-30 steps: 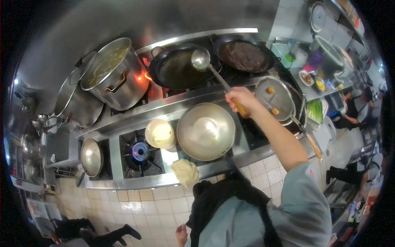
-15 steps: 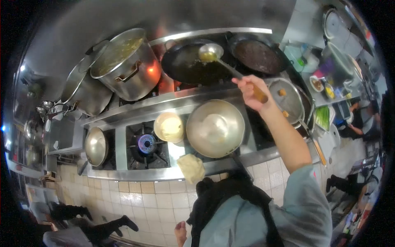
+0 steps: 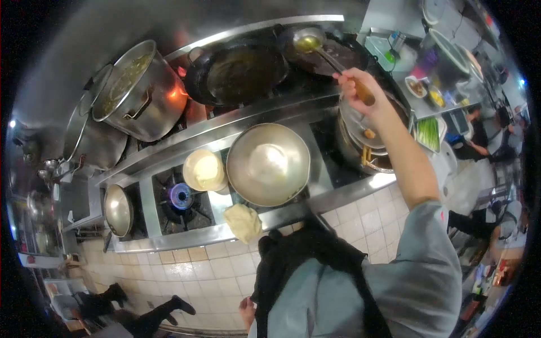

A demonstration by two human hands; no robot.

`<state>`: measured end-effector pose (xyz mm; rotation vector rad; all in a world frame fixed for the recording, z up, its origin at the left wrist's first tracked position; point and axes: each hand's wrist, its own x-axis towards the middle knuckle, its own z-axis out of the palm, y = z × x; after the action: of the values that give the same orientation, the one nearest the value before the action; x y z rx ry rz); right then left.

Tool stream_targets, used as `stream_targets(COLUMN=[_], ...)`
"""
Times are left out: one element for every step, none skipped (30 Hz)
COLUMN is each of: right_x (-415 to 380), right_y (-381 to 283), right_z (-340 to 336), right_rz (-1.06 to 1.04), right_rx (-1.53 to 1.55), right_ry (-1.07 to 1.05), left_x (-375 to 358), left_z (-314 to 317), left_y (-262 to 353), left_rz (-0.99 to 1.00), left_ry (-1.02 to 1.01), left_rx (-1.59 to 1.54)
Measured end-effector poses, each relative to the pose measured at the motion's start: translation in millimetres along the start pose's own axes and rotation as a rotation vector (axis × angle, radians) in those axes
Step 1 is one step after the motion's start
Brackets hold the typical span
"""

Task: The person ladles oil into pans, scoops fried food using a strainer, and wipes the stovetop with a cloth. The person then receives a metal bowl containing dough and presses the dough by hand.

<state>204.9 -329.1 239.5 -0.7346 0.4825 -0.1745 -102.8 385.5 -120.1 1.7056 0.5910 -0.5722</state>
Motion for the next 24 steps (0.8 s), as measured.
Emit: stream_targets(right_x=[2.3, 6.1, 11.0, 15.2, 19.2, 18.3, 18.6, 21.6, 23.3, 24.2, 24.0, 22.7, 19.5, 18.0, 9.0, -7.9, -22.5, -32.6, -42.6, -53.4, -64.6, -76.6, -88.5, -100.1], right_y=[-0.8, -1.2, -1.4, -3.1, -2.8, -0.8, 0.8, 2.0, 2.6, 2.5, 2.3, 2.7, 4.0, 6.7, 11.7, 19.1, 27.7, 36.4, 45.0, 54.9, 65.9, 76.6, 87.3, 100.5], right_z=[-4.0, -13.8, -24.6, -32.7, -40.4, -42.7, -45.6, -51.1, -56.3, -61.6, -67.5, -76.5, -84.9, -90.5, -85.6, -77.4, -71.3, -70.4, -71.5, -73.3, -73.5, -69.5, -65.9, -63.0], right_rz=[0.001, -0.020, -0.040, -0.049, -0.049, -0.120, -0.192, -0.247, -0.247, -0.308, -0.370, -0.372, -0.466, -0.563, -0.566, -0.597, -0.627, -0.619, -0.611, -0.584, -0.555, -0.568, -0.581, -0.574], right_rx=[-0.001, -0.090, -0.178, -0.282, -0.282, -0.441, -0.598, -0.666, -0.666, -0.780, -0.895, -0.893, -1.001, -1.108, -1.106, -1.088, -1.070, -1.095, -1.120, -1.069, -1.019, -1.011, -1.003, -1.005], right_ry=[-0.006, 0.044, 0.093, 0.083, 0.076, 0.142, 0.208, 0.216, 0.212, 0.246, 0.281, 0.280, 0.286, 0.284, 0.269, 0.281, 0.291, 0.295, 0.299, 0.293, 0.288, 0.277, 0.269, 0.259], left_x=[-2.5, -5.5, -8.4, -8.3, -8.2, -7.0, -5.4, -3.6, -3.0, -9.1, -17.1, -23.2, -19.7, -15.1, -13.4, -13.6, -11.3, -10.6, -7.6, -1.4, 5.5, 14.3, 21.5, 28.8], left_z=[1.9, 3.8, 5.2, 5.4, 5.1, 2.3, -0.6, -3.5, -4.1, -0.4, 2.1, 6.0, 4.5, 5.2, 4.8, 5.0, 7.7, 12.6, 14.1, 13.0, 10.6, 8.3, 8.3, 8.4], left_y=[-0.3, 0.2, -0.8, -6.8, -12.6, -23.9, -35.2, -46.2, -50.3, -38.9, -27.6, -13.7, -20.4, -28.0, -34.1, -32.6, -28.4, -19.1, -13.8, -10.3, -7.9, -7.2, -7.1, -5.8], left_rz=[0.002, -0.059, -0.120, -0.118, -0.089, -0.062, -0.035, -0.007, 0.019, 0.021, -0.054, -0.129, -0.126, -0.127, -0.129, -0.129, -0.073, -0.019, -0.023, 0.026, 0.075, -0.041, -0.048, -0.058], left_ry=[0.004, 0.050, 0.098, 0.104, 0.109, 0.114, 0.119, 0.124, 0.129, 0.131, 0.139, 0.146, 0.147, 0.145, 0.149, 0.163, 0.139, 0.117, 0.133, 0.097, 0.061, 0.045, 0.058, 0.063], left_rx=[-0.004, 0.023, 0.048, 0.043, 0.058, 0.074, 0.090, 0.108, 0.126, 0.125, 0.153, 0.181, 0.180, 0.144, 0.104, 0.095, 0.133, 0.171, 0.160, 0.157, 0.155, 0.113, 0.105, 0.153])
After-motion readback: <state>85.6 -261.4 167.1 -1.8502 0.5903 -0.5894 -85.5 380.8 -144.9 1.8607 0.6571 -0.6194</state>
